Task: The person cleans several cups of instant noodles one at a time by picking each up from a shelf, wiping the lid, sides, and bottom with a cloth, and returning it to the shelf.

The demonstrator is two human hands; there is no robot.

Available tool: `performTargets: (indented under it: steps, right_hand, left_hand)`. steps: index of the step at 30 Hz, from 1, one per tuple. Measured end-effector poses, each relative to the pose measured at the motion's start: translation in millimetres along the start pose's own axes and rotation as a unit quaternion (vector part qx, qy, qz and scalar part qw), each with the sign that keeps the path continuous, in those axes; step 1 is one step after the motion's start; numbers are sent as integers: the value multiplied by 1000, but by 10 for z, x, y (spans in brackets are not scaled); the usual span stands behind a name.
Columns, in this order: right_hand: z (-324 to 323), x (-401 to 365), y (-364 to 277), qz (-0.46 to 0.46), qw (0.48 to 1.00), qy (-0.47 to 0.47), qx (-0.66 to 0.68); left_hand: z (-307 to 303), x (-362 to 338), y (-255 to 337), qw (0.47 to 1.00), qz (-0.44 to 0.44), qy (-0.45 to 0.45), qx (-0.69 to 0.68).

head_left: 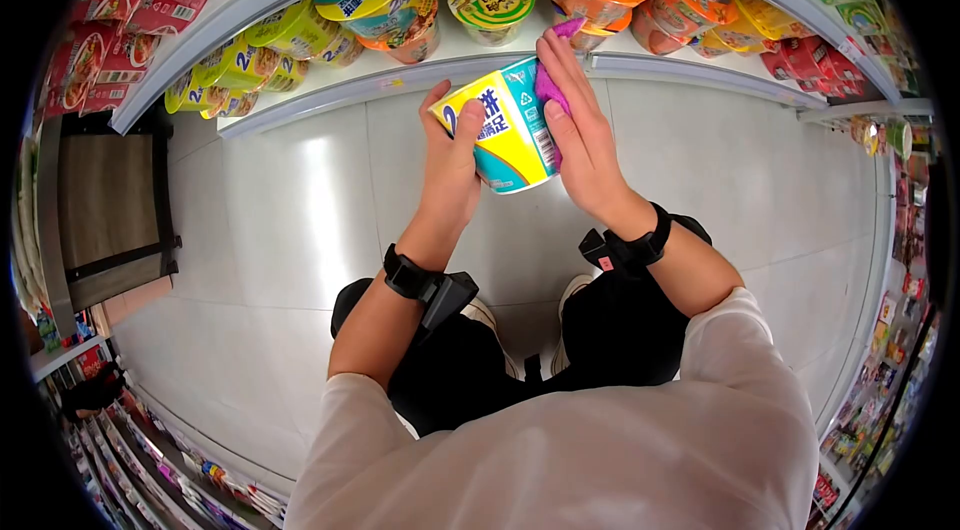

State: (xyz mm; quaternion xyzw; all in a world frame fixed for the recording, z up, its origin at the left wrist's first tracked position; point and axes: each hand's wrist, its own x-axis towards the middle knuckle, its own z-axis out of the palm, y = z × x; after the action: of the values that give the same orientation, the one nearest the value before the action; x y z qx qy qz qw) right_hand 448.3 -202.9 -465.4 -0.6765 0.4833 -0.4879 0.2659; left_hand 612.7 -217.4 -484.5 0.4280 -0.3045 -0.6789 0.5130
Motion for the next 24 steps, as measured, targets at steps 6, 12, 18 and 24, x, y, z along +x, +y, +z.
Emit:
performTargets:
  steps: [6, 12, 18, 24]
  right_hand:
    - [-67, 105, 145, 155, 883, 39, 441]
    - [81, 61, 232, 384, 706, 17, 595]
    - [35, 183, 221, 340, 749, 63, 565]
    - [41, 125, 120, 142, 936, -2, 322]
  left_hand:
    - [-308, 176, 183, 986, -38, -122, -105]
    - [-177, 31, 152, 977, -109, -103, -152]
    - [-80, 15, 202, 973, -114, -78, -185]
    - [-181, 145, -48, 997, -33, -16, -62]
